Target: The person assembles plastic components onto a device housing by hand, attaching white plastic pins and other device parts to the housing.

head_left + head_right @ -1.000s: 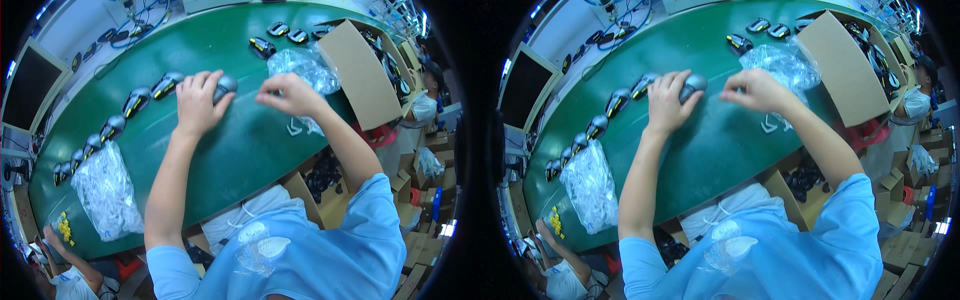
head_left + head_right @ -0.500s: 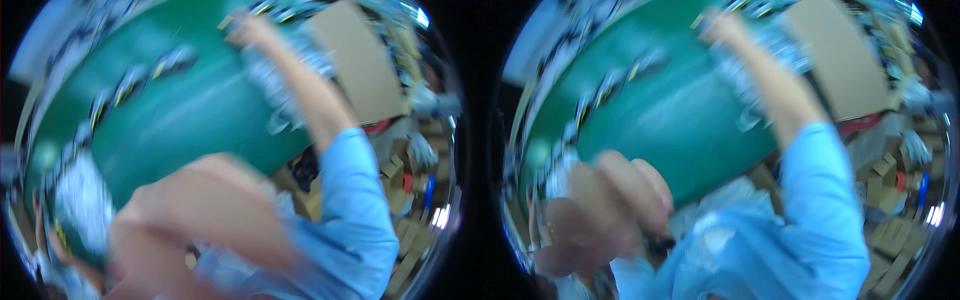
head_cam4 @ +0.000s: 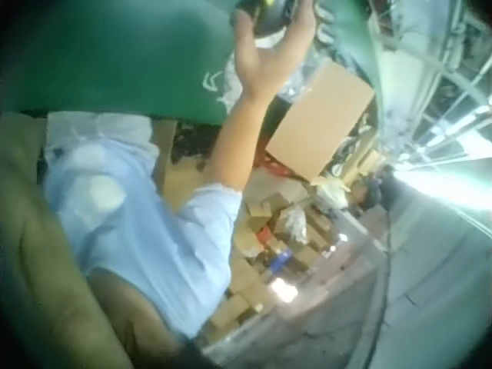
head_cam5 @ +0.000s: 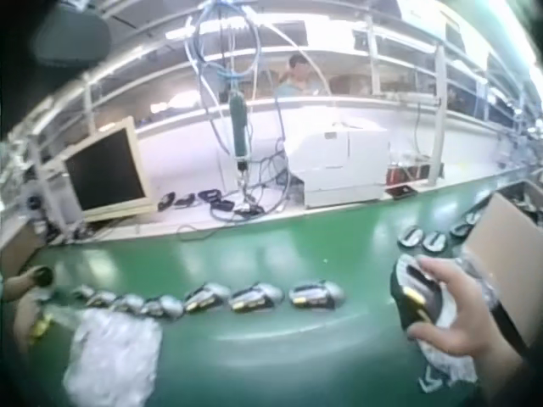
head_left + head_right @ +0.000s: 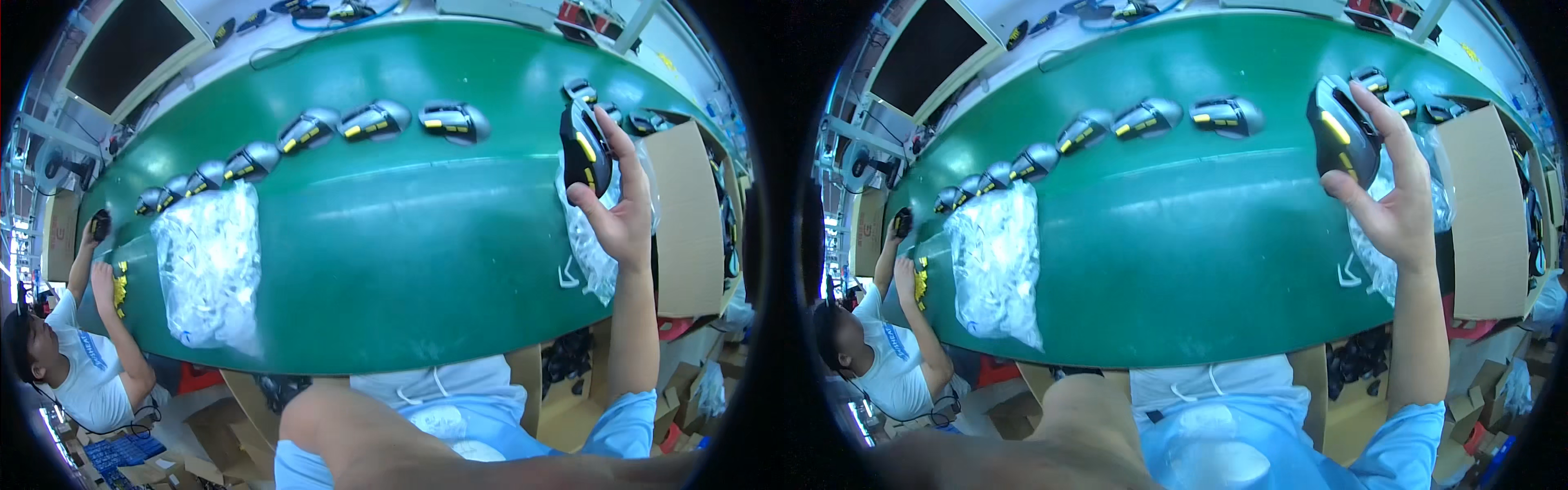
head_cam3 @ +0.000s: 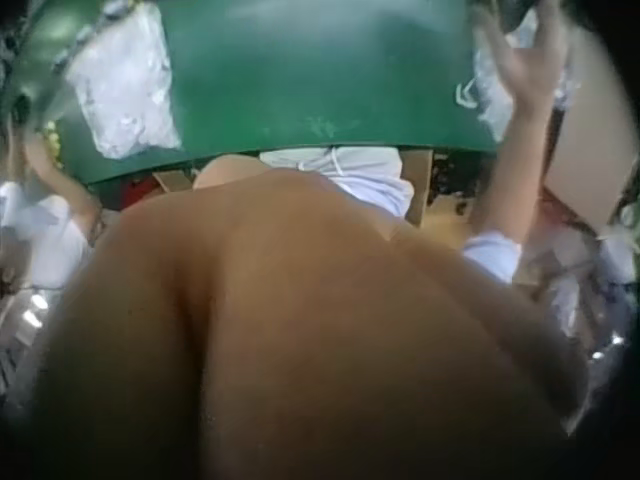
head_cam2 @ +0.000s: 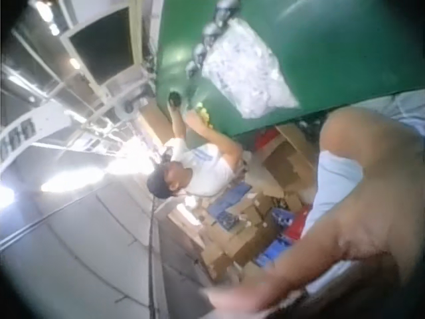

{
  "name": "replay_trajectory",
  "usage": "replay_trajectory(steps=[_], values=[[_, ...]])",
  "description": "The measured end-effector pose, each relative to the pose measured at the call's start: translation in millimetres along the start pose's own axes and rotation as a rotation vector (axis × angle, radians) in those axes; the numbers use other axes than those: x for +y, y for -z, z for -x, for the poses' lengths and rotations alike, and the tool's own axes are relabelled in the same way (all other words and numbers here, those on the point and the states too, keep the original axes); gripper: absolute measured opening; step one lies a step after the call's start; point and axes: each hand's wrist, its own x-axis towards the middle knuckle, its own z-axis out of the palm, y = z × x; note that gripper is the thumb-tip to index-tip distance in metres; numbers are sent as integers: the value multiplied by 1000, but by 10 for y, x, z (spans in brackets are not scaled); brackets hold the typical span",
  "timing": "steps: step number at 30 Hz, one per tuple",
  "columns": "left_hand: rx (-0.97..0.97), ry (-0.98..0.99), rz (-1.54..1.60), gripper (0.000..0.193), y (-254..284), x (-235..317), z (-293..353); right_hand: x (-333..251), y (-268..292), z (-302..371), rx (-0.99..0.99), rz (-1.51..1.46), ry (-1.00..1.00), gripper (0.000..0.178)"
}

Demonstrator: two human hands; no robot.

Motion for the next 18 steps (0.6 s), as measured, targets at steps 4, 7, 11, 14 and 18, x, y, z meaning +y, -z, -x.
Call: replay_trajectory(steps=[4, 7, 11, 14, 18], values=[[34, -78, -346, 40, -247, 76, -216, -16, -266, 141, -75, -9, 237, 87], [-18, -162, -507, 34, -164, 223, -112, -225, -156, 331, -87, 1, 189, 87], [-72, -269, -839, 28, -148, 285, -140, -417, -208, 529, -223, -79, 179, 87], [-149, -351, -1044, 24, -234, 407, -123, -468, -477, 748, -330, -124, 181, 87], [-337, -623, -1107, 22, 142, 640, 166, -473, -590, 1001, -341, -8, 39, 74]])
